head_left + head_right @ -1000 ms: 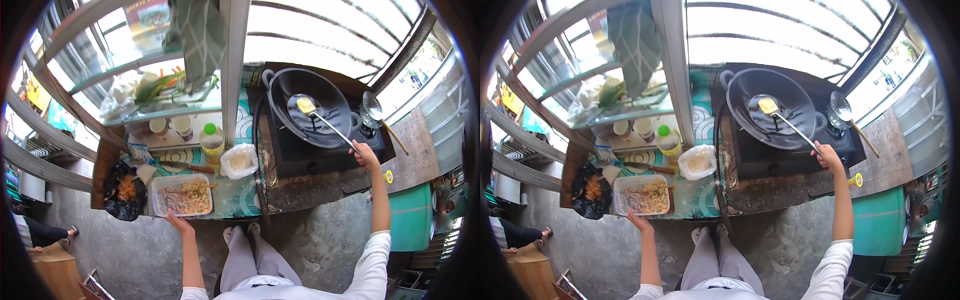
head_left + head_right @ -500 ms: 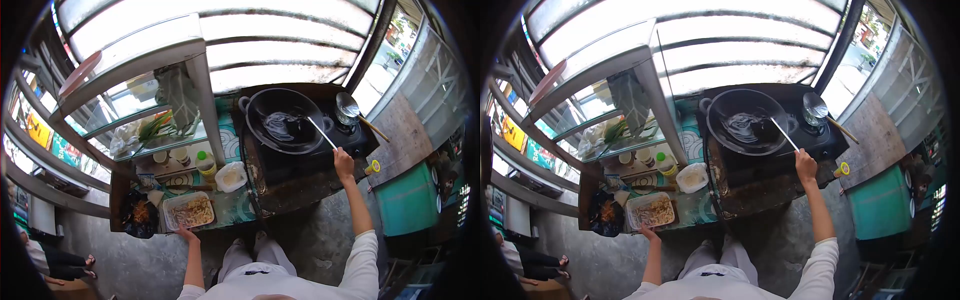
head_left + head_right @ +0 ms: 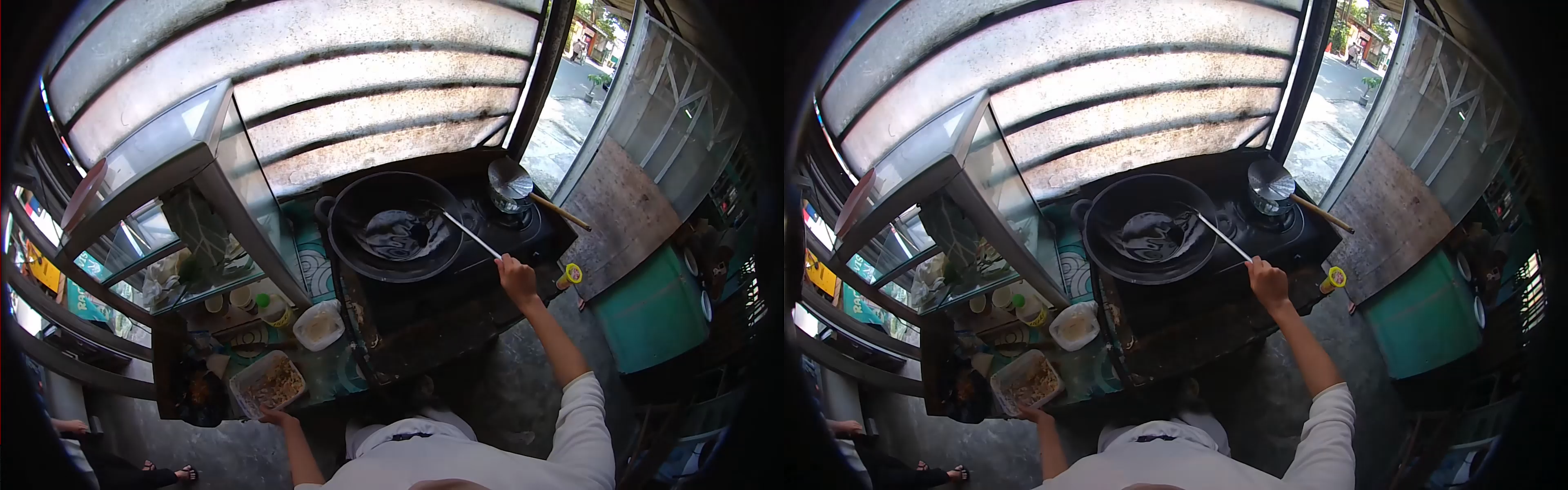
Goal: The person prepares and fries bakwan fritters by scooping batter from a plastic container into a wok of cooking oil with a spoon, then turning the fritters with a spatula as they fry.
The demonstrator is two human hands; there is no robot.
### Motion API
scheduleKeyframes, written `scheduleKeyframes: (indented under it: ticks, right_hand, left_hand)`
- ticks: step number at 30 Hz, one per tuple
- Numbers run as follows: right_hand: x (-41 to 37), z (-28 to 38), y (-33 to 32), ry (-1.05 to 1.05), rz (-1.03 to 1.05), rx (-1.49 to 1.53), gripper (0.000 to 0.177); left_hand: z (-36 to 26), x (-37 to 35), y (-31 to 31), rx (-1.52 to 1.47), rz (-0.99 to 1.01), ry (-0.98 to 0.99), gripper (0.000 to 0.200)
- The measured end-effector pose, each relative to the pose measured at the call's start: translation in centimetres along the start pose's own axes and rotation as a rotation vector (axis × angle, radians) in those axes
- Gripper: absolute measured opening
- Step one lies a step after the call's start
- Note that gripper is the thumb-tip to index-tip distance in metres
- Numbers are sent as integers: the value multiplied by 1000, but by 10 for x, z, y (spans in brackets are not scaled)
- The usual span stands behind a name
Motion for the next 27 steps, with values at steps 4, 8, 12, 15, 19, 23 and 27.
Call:
scheduleKeyframes:
  ticks: [4, 8, 12, 15, 19, 23, 27]
  right_hand:
    - [7, -14, 2, -79, -56, -12, 25]
    - [15, -27, 8, -106, -59, 40, 24]
    - [18, -38, 17, -104, -42, 97, 24]
    - [19, -54, 17, -23, -134, 332, 25]
    - [11, -83, 62, 286, 109, 758, 31]
    - [-18, -82, 114, 565, 340, 1241, 35]
    - [-10, -71, 57, 515, 218, 1158, 33]
  left_hand:
    - [34, 20, -38, 50, -227, 15, 83]
    - [35, -14, -44, 114, -339, 32, 88]
    - [43, -13, -50, 148, -379, 31, 91]
    - [46, -24, -53, 150, -398, 36, 92]
    - [37, -46, -43, 171, -428, 18, 91]
    - [34, -58, -38, 133, -440, 10, 91]
    - [31, -59, -37, 152, -444, 5, 91]
Point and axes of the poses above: each hand's wrist, its own x-axis towards the middle knuckle, its own y-axis out of the palm, z = x × y, the point moved 10 cm from there along x, towards the middle knuckle, and after that the axes turned 10 degrees about -x, right-handed, at the moved point
